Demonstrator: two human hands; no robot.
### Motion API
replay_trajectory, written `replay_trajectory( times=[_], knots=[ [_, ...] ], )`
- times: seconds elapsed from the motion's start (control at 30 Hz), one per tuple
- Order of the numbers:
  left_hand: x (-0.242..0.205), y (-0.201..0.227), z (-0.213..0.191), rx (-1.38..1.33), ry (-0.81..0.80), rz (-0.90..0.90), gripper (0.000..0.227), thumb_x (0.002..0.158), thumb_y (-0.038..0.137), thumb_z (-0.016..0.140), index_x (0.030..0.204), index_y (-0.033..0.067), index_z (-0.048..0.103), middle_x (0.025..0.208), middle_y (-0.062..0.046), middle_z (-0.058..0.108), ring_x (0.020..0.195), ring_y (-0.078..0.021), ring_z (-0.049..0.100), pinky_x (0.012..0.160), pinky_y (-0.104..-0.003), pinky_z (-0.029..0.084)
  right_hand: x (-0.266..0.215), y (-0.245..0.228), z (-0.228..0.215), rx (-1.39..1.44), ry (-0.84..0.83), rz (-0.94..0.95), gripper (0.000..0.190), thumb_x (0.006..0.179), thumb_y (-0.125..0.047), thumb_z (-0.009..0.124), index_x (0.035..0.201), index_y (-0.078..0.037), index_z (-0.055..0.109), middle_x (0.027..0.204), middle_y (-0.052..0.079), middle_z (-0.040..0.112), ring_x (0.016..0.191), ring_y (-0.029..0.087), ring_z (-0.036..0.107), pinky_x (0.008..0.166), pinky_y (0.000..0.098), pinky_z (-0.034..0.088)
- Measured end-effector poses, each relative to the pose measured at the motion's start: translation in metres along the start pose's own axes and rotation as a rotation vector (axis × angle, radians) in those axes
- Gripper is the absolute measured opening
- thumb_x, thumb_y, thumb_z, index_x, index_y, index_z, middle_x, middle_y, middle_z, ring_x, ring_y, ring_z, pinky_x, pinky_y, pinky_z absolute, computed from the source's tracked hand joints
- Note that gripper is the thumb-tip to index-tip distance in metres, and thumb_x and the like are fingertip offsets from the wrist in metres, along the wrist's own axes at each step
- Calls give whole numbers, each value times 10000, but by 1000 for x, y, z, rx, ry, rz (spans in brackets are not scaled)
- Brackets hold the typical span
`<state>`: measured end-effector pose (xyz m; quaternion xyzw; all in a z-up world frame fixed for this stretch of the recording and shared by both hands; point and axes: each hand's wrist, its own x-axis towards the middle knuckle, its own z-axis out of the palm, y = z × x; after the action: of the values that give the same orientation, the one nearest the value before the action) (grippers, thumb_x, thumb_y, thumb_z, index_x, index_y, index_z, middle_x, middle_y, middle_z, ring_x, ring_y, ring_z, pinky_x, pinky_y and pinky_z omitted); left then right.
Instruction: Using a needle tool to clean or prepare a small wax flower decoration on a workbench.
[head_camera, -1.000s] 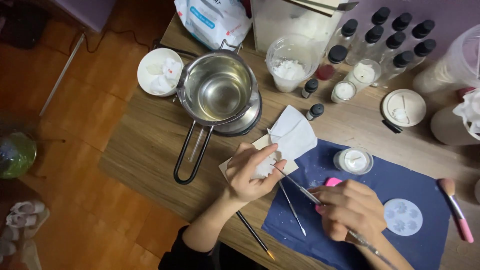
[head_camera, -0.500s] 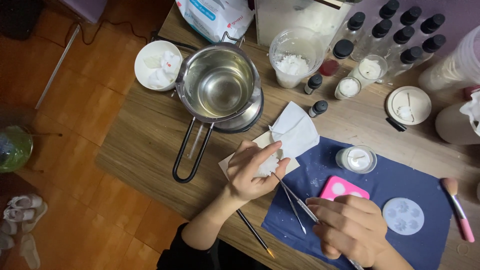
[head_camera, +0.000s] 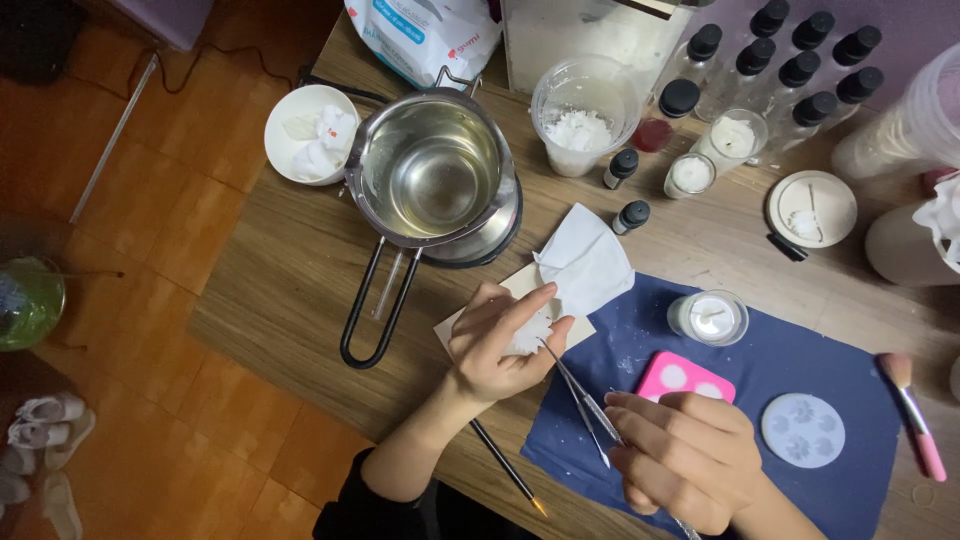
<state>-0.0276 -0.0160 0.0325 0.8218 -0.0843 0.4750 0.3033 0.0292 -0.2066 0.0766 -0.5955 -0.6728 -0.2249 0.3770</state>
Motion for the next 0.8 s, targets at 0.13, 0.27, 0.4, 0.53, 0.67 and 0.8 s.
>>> replay_trajectory(
  times=[0.13,0.27,0.4,0.53,0.67,0.8],
  knots=[
    [-1,-1,0,7,-11,-6,356,798,69,766,1073,-58,579,763,-76,673,556,-150,591,570,-290,464,-4,-1,-1,-13,-58,2,267,925,-168,371,764,-96,571,805,128,635,746,241,715,499,254,436],
    [-2,-1,1,0,8,5,360,798,65,768,1080,-59,581,795,-96,697,566,-156,621,576,-289,468,-2,-1,-1,-9,-50,-13,276,942,-185,367,777,-86,564,795,143,639,740,249,713,501,256,442],
    [-1,0,1,6,-3,-2,368,795,66,773,1080,-64,579,805,-98,696,570,-164,626,592,-293,482,-2,0,0,-8,-37,-18,252,952,-206,361,831,-85,546,806,144,643,741,241,713,507,251,438],
    [1,1,0,7,-5,0,358,797,71,767,1066,-77,583,804,-107,684,566,-190,617,575,-310,488,-3,-1,-1,1,-58,-20,267,949,-201,365,825,-85,571,823,148,645,766,251,718,514,252,445],
    [-1,0,0,15,9,-4,367,792,68,772,1075,-68,583,790,-100,685,552,-170,597,567,-297,474,-4,-2,0,-30,-64,-13,254,940,-192,371,815,-98,571,825,130,646,774,235,713,512,239,441],
    [-2,-1,0,4,-7,-9,373,799,73,772,1083,-70,577,778,-97,682,559,-163,603,569,-303,465,-6,-8,-5,-34,-134,37,323,930,-195,341,758,-130,607,871,103,645,821,227,704,538,241,455]
  ],
)
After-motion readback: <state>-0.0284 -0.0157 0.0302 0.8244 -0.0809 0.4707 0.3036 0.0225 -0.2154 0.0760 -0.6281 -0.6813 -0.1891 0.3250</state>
